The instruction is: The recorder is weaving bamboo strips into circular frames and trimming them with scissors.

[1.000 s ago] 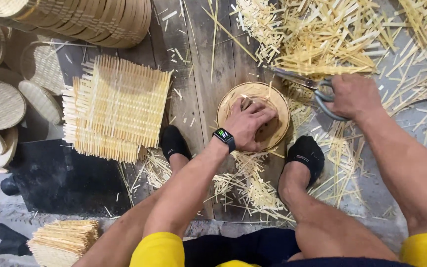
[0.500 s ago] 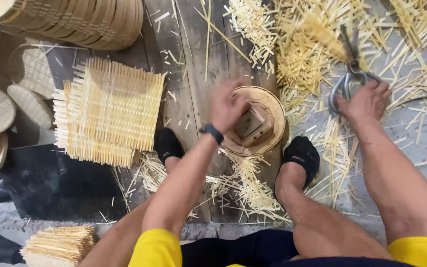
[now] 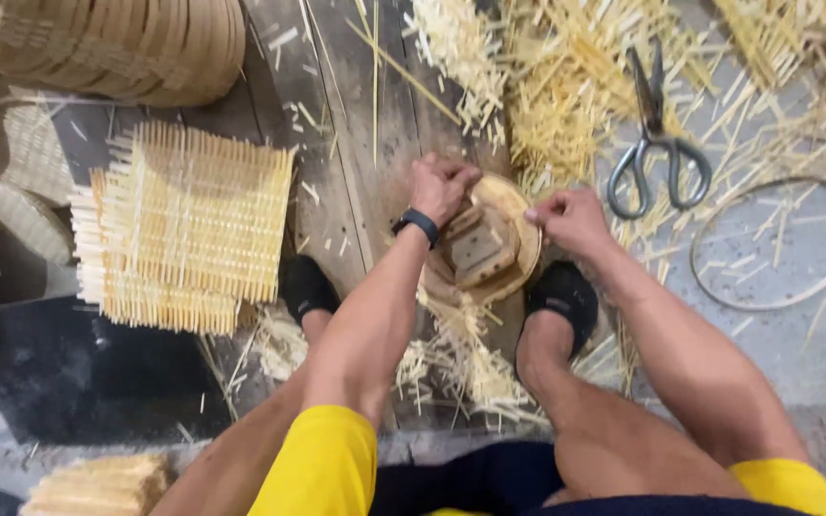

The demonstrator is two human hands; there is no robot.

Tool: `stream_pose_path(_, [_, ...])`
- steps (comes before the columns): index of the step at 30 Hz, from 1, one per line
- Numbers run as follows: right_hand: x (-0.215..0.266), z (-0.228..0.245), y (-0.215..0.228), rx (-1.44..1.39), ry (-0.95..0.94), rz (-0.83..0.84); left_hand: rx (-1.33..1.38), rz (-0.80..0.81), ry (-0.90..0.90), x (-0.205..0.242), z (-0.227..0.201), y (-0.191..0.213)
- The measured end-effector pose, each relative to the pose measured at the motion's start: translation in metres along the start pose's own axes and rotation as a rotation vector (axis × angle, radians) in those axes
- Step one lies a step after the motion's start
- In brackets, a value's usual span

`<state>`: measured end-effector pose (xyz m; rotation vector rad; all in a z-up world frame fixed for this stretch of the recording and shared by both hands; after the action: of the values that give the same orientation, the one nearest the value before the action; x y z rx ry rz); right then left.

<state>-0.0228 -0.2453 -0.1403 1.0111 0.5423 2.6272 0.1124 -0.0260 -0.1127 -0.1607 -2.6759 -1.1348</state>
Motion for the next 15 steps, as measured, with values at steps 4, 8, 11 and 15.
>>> stream_pose_path(4, [-0.005, 0.012, 0.009, -0.022, 0.002, 0.049, 0.081, -0.180, -0.094, 0.004, 0.003, 0.031])
stream_pose_path(8, [0.048, -0.018, -0.003, -0.241, -0.129, 0.185, -0.163, -0.231, 0.155, 0.053, 0.070, 0.077])
stream_pose_path(11, [0.046, -0.020, -0.011, -0.378, -0.217, 0.212, 0.018, 0.013, 0.328, 0.051, 0.114, 0.079])
stream_pose_path(15, [0.047, -0.029, -0.013, -0.408, -0.304, 0.114, 0.308, 0.077, 0.531, 0.056, 0.126, 0.067])
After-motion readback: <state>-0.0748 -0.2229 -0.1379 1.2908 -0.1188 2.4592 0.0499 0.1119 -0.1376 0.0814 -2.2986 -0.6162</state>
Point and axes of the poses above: each hand's wrist, its own x-axis away from the middle knuckle, its own y-axis out of the back of the hand, z = x × y, the point moved 4 cm from there along -x, towards the middle knuckle, and after that the axes turned 14 degrees about -z, right-handed, at the moved point
